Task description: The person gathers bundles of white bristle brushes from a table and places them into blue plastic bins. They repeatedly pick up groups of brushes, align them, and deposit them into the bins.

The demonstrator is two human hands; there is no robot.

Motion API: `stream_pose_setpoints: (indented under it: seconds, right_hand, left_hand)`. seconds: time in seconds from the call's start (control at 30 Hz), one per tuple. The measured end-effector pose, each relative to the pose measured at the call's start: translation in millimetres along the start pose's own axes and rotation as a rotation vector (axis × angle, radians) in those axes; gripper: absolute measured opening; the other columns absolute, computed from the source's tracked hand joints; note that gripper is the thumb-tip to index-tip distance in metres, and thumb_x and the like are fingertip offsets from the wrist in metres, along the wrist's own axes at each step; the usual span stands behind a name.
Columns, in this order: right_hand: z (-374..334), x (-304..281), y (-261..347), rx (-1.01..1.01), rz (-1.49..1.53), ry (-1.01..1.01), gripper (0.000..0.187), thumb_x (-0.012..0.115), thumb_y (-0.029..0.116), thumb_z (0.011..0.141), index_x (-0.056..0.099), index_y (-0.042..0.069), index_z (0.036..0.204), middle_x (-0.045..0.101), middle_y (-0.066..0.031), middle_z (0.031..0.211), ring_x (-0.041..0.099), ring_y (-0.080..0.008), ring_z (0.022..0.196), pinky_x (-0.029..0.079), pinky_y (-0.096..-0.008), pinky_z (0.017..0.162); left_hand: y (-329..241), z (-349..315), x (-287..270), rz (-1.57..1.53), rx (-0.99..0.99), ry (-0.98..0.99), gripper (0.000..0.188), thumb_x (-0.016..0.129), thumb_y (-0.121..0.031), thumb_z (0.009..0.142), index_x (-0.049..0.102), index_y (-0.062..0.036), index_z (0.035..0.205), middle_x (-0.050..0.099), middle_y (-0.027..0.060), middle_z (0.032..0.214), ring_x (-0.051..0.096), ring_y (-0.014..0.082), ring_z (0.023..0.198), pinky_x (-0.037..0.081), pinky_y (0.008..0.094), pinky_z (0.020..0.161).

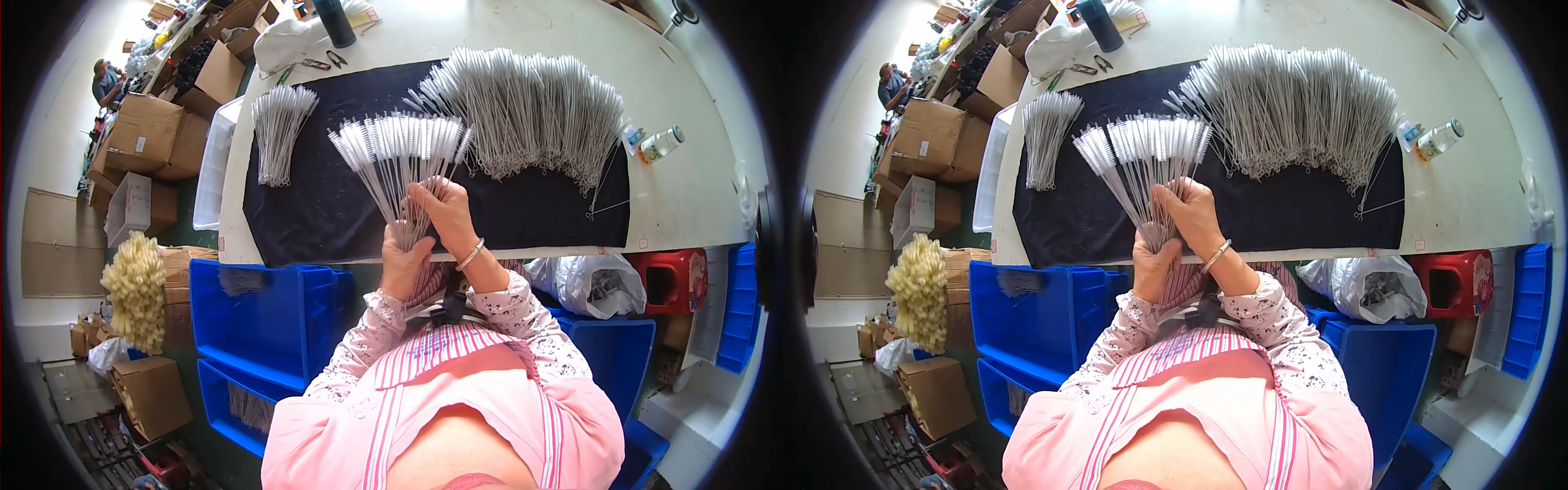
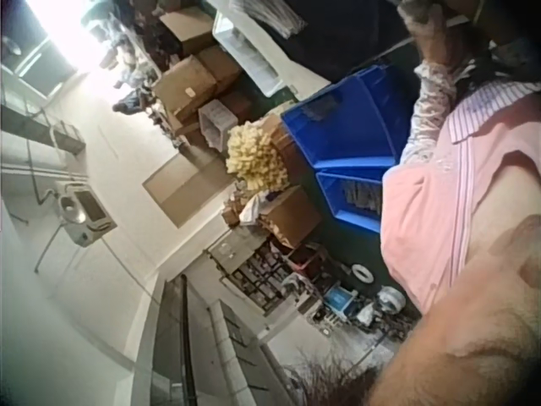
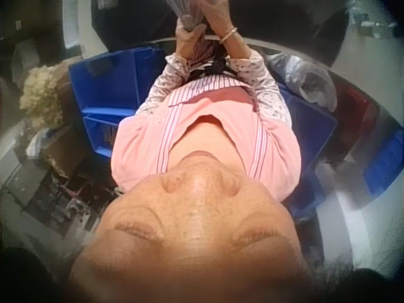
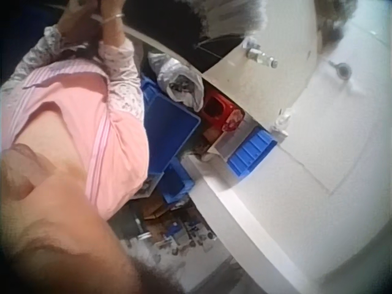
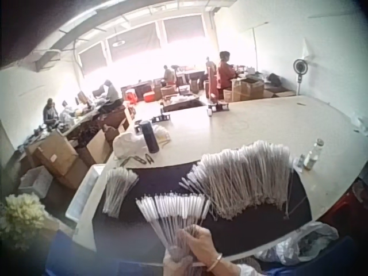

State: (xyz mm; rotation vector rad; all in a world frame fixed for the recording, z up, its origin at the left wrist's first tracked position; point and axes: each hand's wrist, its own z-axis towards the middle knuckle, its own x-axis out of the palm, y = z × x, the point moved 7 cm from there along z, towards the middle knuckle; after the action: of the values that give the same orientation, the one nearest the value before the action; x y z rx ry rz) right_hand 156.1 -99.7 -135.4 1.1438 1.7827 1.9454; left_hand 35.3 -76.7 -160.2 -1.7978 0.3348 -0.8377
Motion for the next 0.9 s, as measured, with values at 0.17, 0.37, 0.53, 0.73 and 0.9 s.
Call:
stream_pose_setpoints:
  seconds: [0.17,0.37,0.53,0.73,0.9]
  right_hand:
    - [-2,8,-3,0.109,0.188,0.034,0.034,0.057,0.032,0.094,0.065,-0.001,0.089,0.065,-0.0034,0.075,0.056,-0.0049,0.062,0.045,-0.0198,0.055]
    - [-2,-7,-15,0.106,0.165,-0.098,0.043,0.051,0.039,0.096,0.065,-0.001,0.101,0.062,-0.0008,0.075,0.055,-0.0035,0.064,0.044,-0.0187,0.057]
    - [-6,-10,-16,0.112,0.296,-0.146,0.051,0.049,0.047,0.094,0.065,-0.001,0.102,0.06,0.0012,0.072,0.054,-0.0041,0.062,0.042,-0.0183,0.056]
    - [-7,-14,-15,0.119,0.218,-0.135,0.053,0.048,0.05,0.094,0.064,0.0,0.102,0.06,0.0013,0.077,0.054,-0.005,0.064,0.045,-0.021,0.059]
    - [-5,-21,-14,0.017,0.043,-0.168,0.03,0.058,0.033,0.093,0.061,0.003,0.09,0.056,0.0026,0.072,0.049,-0.0044,0.057,0.044,-0.0201,0.053]
  left_hand:
    - [7,-2,7,-0.175,-0.065,0.004,0.025,0.065,-0.002,0.084,0.051,-0.0048,0.105,0.059,0.0,0.079,0.052,0.0063,0.055,0.04,0.0187,0.046]
    - [23,0,8,-0.15,-0.033,-0.009,0.028,0.064,0.002,0.084,0.051,-0.0068,0.107,0.06,0.0005,0.081,0.052,0.0053,0.057,0.04,0.0185,0.047]
    - [17,-1,14,-0.196,-0.007,-0.043,0.041,0.064,0.007,0.081,0.049,-0.0064,0.117,0.062,0.0019,0.089,0.053,0.0052,0.06,0.041,0.0188,0.047]
    - [15,-1,16,-0.179,0.009,-0.097,0.037,0.066,0.006,0.081,0.05,-0.0075,0.112,0.061,0.0007,0.085,0.051,0.0034,0.058,0.039,0.0173,0.046]
    - [16,-1,14,-0.115,0.005,-0.081,0.034,0.067,0.004,0.081,0.049,-0.0081,0.107,0.059,-0.0009,0.08,0.051,0.0026,0.056,0.038,0.0174,0.045]
